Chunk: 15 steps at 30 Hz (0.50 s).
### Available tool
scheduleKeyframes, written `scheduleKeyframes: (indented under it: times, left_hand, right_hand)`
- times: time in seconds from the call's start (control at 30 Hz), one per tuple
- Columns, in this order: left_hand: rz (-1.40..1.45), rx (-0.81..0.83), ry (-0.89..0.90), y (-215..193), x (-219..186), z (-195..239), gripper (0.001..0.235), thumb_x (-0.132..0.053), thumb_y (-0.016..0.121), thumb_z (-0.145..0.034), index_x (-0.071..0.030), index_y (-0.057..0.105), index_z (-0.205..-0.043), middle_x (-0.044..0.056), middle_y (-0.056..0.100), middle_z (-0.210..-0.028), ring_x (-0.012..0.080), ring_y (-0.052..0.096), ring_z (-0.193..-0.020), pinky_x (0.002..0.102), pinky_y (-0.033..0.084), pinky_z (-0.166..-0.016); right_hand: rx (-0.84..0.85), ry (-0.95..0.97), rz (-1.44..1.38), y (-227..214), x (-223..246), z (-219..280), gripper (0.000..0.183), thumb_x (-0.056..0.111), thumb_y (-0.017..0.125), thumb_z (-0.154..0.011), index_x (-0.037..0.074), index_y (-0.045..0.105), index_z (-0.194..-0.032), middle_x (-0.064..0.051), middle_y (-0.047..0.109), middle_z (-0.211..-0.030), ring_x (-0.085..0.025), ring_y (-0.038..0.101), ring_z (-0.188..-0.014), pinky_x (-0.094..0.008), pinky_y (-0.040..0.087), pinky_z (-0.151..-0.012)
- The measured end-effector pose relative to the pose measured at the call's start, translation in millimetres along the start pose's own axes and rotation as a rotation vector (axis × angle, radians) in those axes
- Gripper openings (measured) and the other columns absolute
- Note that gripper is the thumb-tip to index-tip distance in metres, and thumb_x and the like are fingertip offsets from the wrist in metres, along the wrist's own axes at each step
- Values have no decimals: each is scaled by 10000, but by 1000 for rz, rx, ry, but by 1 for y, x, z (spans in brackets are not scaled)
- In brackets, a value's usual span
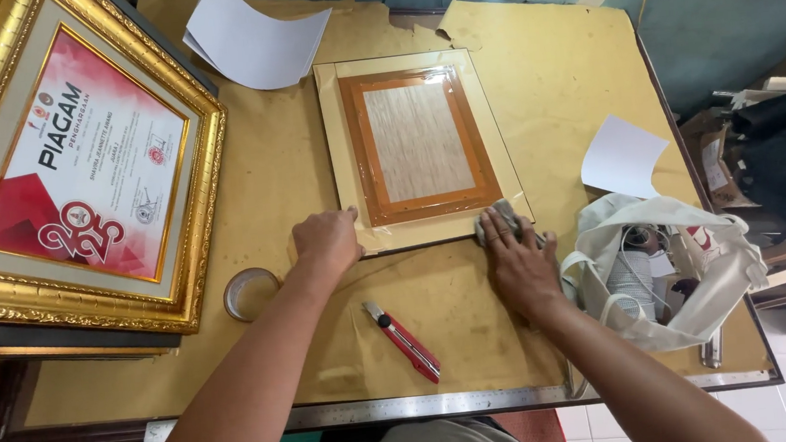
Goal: Applying adhesive tape to the back of a picture frame to seal it, using a utility knife to cut the tape and a cloth to press it down.
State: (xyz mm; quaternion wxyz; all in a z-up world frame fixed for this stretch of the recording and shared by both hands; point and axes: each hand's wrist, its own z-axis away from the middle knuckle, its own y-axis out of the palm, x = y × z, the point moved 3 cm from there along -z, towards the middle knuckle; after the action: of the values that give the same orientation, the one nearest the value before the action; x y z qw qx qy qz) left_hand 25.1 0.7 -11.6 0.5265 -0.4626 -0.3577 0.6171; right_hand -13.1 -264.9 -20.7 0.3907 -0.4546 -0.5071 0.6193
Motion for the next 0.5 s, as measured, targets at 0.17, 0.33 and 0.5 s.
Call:
scheduleKeyframes:
  times: [0.17, 0.33, 0.5]
  left_hand:
    - [-14, 10, -2, 7, 3, -5, 488, -245, 577, -747, -232, 511, -1231, 131, 637, -997, 365, 588, -963, 545, 462, -746]
    - [5, -1, 19, 7, 4, -5, 476, -229, 585, -740, -201, 530, -1212, 150, 636, -987, 381, 590, -951, 556, 459, -733]
    - [51, -14, 18, 1, 2, 2, 349, -221, 449, -839, -189, 568, -1165, 158, 641, -953, 387, 594, -935, 546, 456, -738]
  right_hand:
    - [-59, 95, 16, 30, -15, 2, 596, 223, 331, -848, 204, 144, -1413, 36, 155, -1465, -328, 257, -1221, -556, 246, -878]
    - [-64, 193, -41, 42, -13, 10, 677, 210, 404, -803, 169, 125, -1419, 3, 145, -1475, -327, 302, -1211, -581, 290, -853]
    - [62, 549, -517, 37, -6, 11, 661, 55, 439, -780, 170, 191, -1382, 41, 54, -1475, -290, 134, -1312, -665, 245, -915]
